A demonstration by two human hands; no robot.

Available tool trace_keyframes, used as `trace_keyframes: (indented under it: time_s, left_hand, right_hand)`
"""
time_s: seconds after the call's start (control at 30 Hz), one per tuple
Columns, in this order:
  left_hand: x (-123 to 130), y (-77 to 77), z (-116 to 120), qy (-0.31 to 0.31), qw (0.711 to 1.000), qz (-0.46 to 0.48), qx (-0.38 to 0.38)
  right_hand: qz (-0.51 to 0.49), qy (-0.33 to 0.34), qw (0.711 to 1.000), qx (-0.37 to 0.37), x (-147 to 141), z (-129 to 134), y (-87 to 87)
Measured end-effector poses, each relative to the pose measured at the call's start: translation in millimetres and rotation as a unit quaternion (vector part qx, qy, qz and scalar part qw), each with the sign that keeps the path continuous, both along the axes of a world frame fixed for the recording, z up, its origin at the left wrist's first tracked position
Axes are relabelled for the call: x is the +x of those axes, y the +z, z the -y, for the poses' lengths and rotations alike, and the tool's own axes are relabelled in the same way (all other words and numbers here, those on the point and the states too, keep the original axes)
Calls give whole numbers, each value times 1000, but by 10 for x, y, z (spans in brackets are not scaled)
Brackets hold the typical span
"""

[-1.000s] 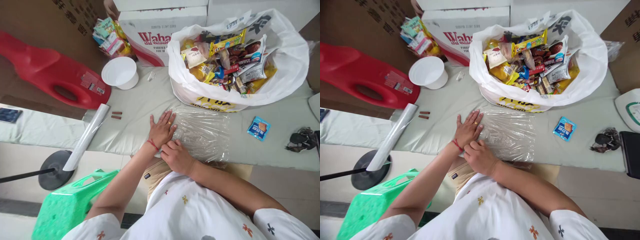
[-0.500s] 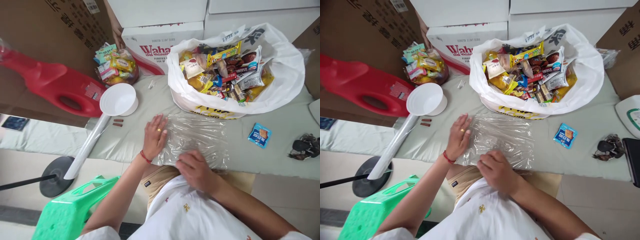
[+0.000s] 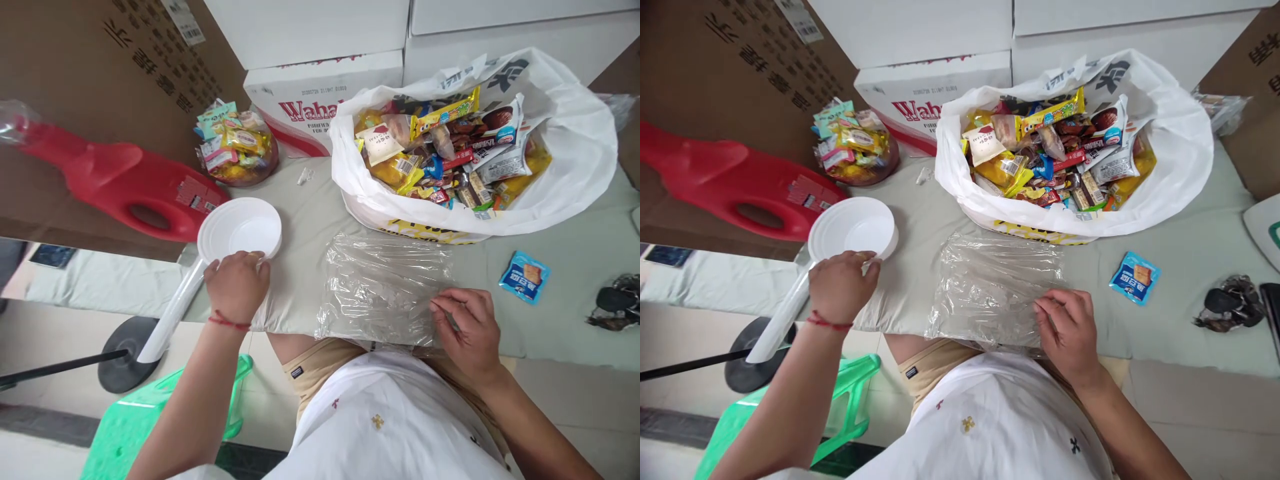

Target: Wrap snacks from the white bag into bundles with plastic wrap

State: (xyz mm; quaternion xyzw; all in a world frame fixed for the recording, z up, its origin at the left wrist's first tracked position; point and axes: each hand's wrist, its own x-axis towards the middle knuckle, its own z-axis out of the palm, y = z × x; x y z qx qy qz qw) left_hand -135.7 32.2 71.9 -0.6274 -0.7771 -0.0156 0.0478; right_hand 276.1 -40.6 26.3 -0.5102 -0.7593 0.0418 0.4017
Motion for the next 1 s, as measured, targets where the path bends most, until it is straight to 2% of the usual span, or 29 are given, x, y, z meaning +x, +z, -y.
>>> trace_keyframes:
  time_s: [0.07,0.13,0.2,0.3,0.4,0.47,0.53,0.67,0.83,1.0]
  left_hand:
    - [50,174,61,-40,998,24,34]
    - [79,350,-81,-33,994,61,89]
    - [54,480,-449,34,989,81,118]
    - [-107,542,-1247,68,995,45,54]
    - [-319,469,-1940,92,995,26,-23]
    - [-414,378,-2181,79,994,31,-66]
    - [-447,279,-2248,72,994,34,-77]
    - [-390,150,-2150,64,996,21,-54]
    - [-314,154,-2086,29,998,2,-50]
    - [-247,112,-2167,12,1000,5,-27]
  right_hand:
    - [-6,-25,1000,0,67,0,-13]
    - [-12,-44,999,1,115,1,-28]
    - [-18,-51,999,2,140,5,-39]
    - [-26,-50,998,-6,150,31,-39]
    - [-28,-50,998,-9,165,93,-36]
    - [-34,-57,998,-17,186,150,-43]
    - [-39,-74,996,-31,214,208,-59]
    - [-39,-93,994,-46,260,280,-89]
    - [-41,-87,994,-47,244,250,-86]
    - [-45,-62,996,-44,178,208,-73]
